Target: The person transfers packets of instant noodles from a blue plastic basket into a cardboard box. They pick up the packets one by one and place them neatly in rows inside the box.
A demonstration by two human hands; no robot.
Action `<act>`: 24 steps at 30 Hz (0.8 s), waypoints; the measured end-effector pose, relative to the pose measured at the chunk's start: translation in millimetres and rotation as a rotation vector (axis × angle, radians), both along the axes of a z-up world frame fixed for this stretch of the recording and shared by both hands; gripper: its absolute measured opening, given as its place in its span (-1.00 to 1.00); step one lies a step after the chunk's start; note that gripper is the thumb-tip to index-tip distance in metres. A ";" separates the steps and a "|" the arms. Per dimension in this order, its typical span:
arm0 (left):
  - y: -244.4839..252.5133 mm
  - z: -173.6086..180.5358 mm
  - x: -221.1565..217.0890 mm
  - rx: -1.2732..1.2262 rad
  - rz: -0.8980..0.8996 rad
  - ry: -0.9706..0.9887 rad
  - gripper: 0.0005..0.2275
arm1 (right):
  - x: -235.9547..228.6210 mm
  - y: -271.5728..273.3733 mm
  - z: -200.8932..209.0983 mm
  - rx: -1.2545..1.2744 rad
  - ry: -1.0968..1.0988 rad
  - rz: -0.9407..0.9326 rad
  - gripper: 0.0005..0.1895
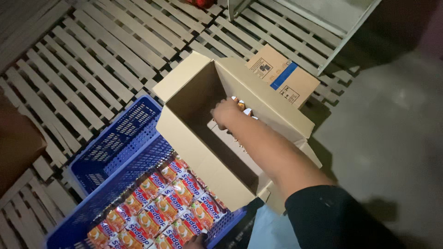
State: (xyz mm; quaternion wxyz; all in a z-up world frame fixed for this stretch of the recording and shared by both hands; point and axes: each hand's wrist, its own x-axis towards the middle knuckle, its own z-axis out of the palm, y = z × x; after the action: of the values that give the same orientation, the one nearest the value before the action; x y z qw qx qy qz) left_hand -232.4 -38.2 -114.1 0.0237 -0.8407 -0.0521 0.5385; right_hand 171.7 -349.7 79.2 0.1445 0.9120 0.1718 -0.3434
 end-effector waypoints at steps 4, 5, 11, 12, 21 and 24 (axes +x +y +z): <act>12.3 -33.9 -20.2 -0.115 -0.002 -0.314 -0.60 | -6.2 -11.3 8.4 0.058 -0.067 0.073 -0.12; 12.2 -37.7 -21.4 -0.084 0.001 -0.375 -0.52 | -10.1 -15.2 15.8 0.139 -0.105 0.084 -0.12; 5.1 -13.5 -21.7 -0.101 0.057 -0.432 -0.36 | -51.4 -23.2 107.6 0.431 -0.106 -0.062 -0.13; 2.1 -4.7 -19.4 -0.072 0.072 -0.327 -0.39 | -65.4 -22.3 131.9 0.534 -0.095 -0.117 -0.15; -38.5 121.5 7.6 -0.098 0.102 -0.268 -0.48 | -246.5 32.9 131.2 1.217 -0.082 0.211 -0.33; -32.0 108.2 -5.8 -0.241 0.090 -0.436 -0.41 | -277.5 56.5 109.1 1.052 0.228 0.144 -0.30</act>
State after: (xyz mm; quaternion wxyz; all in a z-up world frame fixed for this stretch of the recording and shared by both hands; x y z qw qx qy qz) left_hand -238.2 -70.2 -5.9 -0.1125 -0.9305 -0.0290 0.3474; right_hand -105.9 -293.2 188.3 -0.3277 0.8042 0.3969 -0.2971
